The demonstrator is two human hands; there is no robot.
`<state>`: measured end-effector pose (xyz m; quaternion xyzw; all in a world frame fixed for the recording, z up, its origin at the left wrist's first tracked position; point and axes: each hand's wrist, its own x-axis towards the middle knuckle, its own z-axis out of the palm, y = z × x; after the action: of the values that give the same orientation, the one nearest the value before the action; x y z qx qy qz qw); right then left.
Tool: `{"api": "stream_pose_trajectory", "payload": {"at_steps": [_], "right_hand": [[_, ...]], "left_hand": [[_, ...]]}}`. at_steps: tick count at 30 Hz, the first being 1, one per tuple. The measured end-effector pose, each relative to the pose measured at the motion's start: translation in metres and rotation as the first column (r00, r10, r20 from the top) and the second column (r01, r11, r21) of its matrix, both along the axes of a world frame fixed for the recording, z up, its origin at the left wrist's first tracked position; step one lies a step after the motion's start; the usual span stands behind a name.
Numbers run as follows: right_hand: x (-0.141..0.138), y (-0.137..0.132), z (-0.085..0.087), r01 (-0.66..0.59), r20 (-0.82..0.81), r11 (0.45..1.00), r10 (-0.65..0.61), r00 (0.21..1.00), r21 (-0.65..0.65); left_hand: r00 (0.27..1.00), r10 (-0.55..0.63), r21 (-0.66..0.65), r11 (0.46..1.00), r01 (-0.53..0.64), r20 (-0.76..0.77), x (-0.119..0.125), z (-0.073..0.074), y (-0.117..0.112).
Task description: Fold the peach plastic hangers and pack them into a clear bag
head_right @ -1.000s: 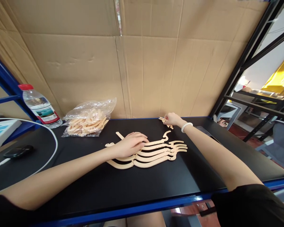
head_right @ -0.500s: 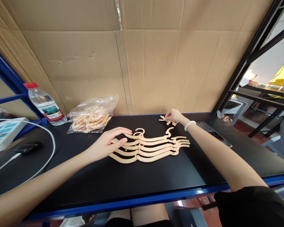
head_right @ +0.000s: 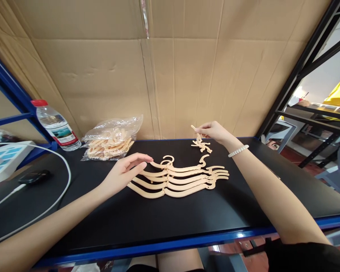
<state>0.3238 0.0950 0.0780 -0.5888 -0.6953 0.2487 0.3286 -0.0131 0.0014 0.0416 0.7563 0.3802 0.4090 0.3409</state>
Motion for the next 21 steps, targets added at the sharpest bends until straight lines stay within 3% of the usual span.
{"api": "stream_pose_trajectory", "payload": {"at_steps": [2, 5, 9, 14, 21], "right_hand": [[-0.018, -0.015, 0.007, -0.159, -0.213, 0.986, 0.143, 0.967, -0.058], [-0.054, -0.039, 0.012, -0.437, -0.522, 0.888, 0.307, 0.796, -0.144], [-0.103, -0.06, 0.012, -0.6, -0.593, 0.786, 0.416, 0.69, -0.147], [-0.143, -0.06, 0.01, -0.616, -0.556, 0.786, 0.489, 0.673, -0.055], [-0.167, -0.057, 0.002, -0.487, -0.588, 0.874, 0.398, 0.704, 0.008]], "left_hand": [[0.999, -0.016, -0.035, 0.999, 0.018, 0.052, 0.001, -0.003, 0.001], [0.992, -0.044, -0.121, 0.991, 0.058, 0.116, 0.004, -0.007, 0.0], [0.974, -0.112, -0.285, 0.944, 0.166, 0.196, 0.009, -0.008, -0.006], [0.958, -0.042, -0.329, 0.934, 0.138, 0.283, 0.01, -0.004, -0.01], [0.931, 0.055, -0.392, 0.915, 0.097, 0.36, 0.005, -0.005, -0.007]]}}
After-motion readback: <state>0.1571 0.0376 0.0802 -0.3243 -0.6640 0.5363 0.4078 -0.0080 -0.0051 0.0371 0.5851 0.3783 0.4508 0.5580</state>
